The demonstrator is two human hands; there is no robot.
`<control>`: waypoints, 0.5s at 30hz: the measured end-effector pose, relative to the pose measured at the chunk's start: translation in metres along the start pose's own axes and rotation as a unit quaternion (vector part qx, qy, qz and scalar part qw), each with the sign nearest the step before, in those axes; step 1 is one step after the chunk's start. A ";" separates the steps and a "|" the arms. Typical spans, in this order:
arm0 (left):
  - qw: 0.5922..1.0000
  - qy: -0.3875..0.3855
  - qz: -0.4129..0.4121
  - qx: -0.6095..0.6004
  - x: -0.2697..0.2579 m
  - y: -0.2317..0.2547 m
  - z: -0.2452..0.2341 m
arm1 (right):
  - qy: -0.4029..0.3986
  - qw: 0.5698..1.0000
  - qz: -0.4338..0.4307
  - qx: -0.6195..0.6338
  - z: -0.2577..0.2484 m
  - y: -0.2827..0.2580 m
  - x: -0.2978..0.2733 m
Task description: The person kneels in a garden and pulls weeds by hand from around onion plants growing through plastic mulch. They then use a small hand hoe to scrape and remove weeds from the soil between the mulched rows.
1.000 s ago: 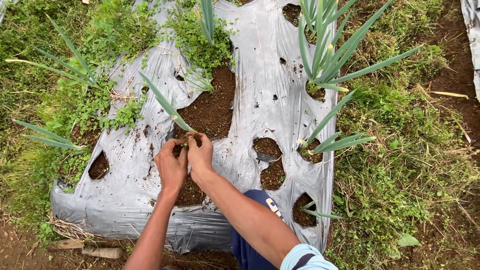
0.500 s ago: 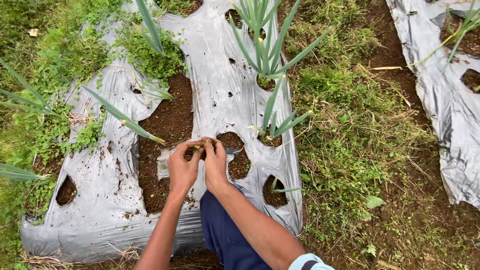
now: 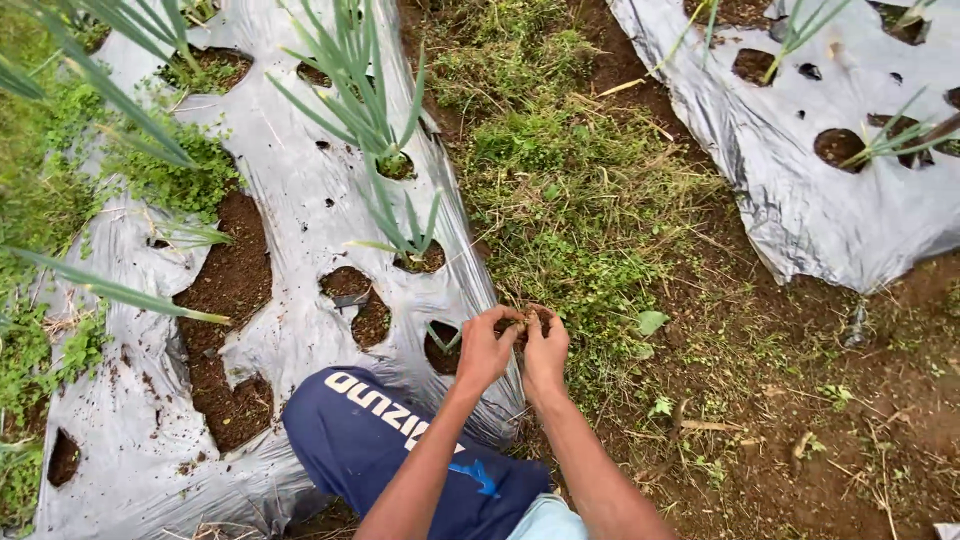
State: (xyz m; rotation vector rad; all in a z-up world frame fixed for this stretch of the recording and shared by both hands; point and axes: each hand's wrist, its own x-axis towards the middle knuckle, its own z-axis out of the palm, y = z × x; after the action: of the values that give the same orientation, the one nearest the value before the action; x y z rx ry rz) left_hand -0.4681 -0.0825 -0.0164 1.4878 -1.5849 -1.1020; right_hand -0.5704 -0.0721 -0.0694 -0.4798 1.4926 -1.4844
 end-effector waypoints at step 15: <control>0.977 -0.060 -0.091 -0.186 0.004 0.063 0.125 | 0.019 1.000 -0.003 0.008 -0.115 -0.076 0.008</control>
State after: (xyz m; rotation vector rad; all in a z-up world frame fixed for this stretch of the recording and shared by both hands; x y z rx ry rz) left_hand -0.6074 -0.0721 -0.0097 1.3494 -1.2473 -1.5238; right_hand -0.6932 -0.0295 -0.0226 -0.4491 1.5095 -1.5165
